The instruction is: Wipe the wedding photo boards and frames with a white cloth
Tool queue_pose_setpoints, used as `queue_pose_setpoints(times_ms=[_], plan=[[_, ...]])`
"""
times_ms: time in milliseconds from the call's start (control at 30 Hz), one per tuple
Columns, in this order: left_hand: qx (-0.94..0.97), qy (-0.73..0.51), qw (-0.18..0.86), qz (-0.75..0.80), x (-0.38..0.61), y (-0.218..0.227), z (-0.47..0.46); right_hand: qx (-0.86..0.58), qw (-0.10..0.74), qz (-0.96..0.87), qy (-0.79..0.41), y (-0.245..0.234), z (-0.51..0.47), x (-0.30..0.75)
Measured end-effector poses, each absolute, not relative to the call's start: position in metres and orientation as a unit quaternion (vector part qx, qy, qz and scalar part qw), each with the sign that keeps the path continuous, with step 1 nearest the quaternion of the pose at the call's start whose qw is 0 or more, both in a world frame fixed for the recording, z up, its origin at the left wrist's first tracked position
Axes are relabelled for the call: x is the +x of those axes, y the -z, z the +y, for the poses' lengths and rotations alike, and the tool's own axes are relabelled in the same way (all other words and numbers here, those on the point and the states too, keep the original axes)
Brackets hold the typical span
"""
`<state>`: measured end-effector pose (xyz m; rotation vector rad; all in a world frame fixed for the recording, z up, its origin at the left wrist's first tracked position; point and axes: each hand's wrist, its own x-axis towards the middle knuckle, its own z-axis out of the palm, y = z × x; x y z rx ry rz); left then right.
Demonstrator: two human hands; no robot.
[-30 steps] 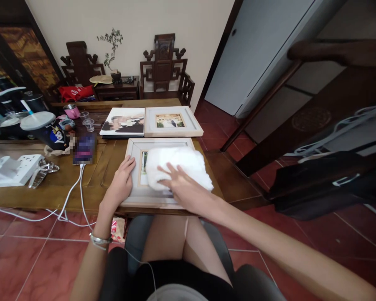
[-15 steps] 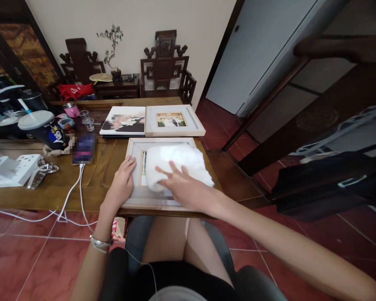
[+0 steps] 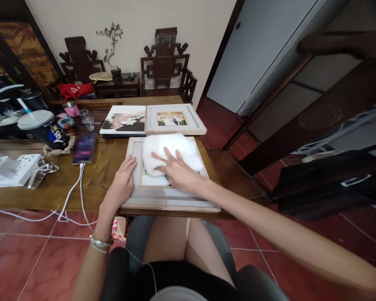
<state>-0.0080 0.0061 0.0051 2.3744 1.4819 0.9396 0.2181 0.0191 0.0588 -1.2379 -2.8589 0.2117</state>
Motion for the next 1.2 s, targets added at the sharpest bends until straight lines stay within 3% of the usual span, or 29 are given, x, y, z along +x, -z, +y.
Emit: queue_pose_setpoints(times_ms=[100,233,467,633,800,1000,1200], plan=[[0.797,-0.325,0.103,0.499,-0.007,-0.006,0.005,-0.417,0.033,-0.908,-0.014,-0.058,0.056,0.208],[0.773,-0.341,0.126,0.521,-0.003,-0.015,-0.001,-0.439,0.000,-0.898,-0.008,-0.066,0.065,0.182],[0.754,-0.349,0.147,0.537,-0.001,-0.017,-0.003,-0.356,-0.112,-0.914,-0.156,-0.093,-0.013,0.195],[0.785,-0.332,0.116,0.510,-0.004,-0.010,0.002,-0.338,-0.104,-0.904,-0.239,-0.119,-0.056,0.239],[0.796,-0.322,0.103,0.502,-0.007,-0.007,0.004,-0.413,-0.119,-0.887,-0.166,-0.117,-0.035,0.265],[0.784,-0.332,0.121,0.511,-0.004,-0.011,0.002,-0.521,-0.022,-0.853,0.012,-0.090,0.033,0.256],[0.760,-0.353,0.163,0.521,0.003,-0.027,-0.007,-0.447,-0.018,-0.894,-0.014,-0.076,0.053,0.184]])
